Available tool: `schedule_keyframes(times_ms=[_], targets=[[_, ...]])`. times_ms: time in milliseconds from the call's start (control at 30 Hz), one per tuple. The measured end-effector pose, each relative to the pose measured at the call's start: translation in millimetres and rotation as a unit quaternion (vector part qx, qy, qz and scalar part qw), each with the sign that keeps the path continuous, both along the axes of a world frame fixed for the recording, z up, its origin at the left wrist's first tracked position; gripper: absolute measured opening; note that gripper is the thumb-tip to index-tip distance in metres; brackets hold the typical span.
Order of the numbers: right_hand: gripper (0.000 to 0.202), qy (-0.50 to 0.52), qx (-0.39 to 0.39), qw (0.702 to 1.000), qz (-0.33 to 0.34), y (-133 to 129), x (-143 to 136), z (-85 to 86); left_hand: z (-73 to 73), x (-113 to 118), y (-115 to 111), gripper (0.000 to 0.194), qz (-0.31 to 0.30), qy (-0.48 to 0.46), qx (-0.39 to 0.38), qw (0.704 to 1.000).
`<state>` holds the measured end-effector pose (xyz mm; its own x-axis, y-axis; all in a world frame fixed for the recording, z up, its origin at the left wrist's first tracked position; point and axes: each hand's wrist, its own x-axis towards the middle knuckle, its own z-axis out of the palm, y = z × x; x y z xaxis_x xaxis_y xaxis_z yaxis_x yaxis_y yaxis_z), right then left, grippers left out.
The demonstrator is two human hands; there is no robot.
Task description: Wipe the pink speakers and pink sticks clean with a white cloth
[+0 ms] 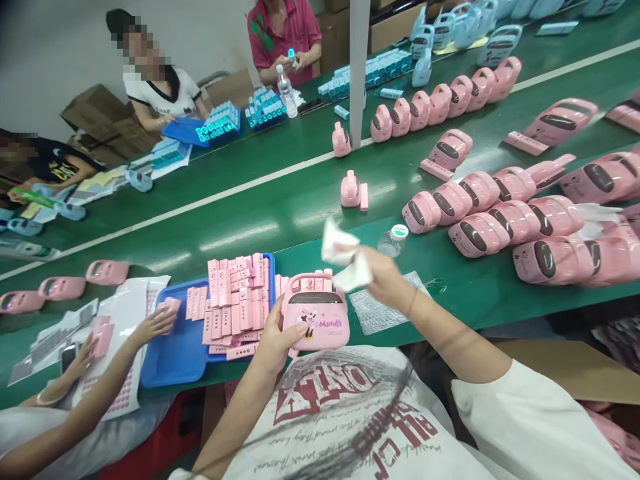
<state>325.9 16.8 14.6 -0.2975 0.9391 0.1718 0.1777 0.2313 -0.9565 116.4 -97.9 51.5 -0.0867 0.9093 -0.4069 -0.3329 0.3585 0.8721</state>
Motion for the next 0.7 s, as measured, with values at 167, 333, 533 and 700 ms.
schedule_keyframes(times_ms=[167,333,533,700], targets=[[0.038,-0.164,0.057,0.955,0.241,-11,-34,8.0,0.7,1,2,0.069,-0.08,0.005,-0.003,0.997],[0.021,-0.263,0.089,0.918,0.283,-5,-51,13.3,-0.8,6,-2,0.064,-0.117,0.0,-0.033,0.993],[0.021,-0.205,-0.004,0.924,0.323,-11,-35,13.8,1.5,-6,-6,0.069,-0.094,0.022,-0.027,0.995],[0.015,-0.401,0.033,0.871,0.282,-15,-40,15.2,5.0,-2,-6,0.072,-0.121,0.063,-0.035,0.99]])
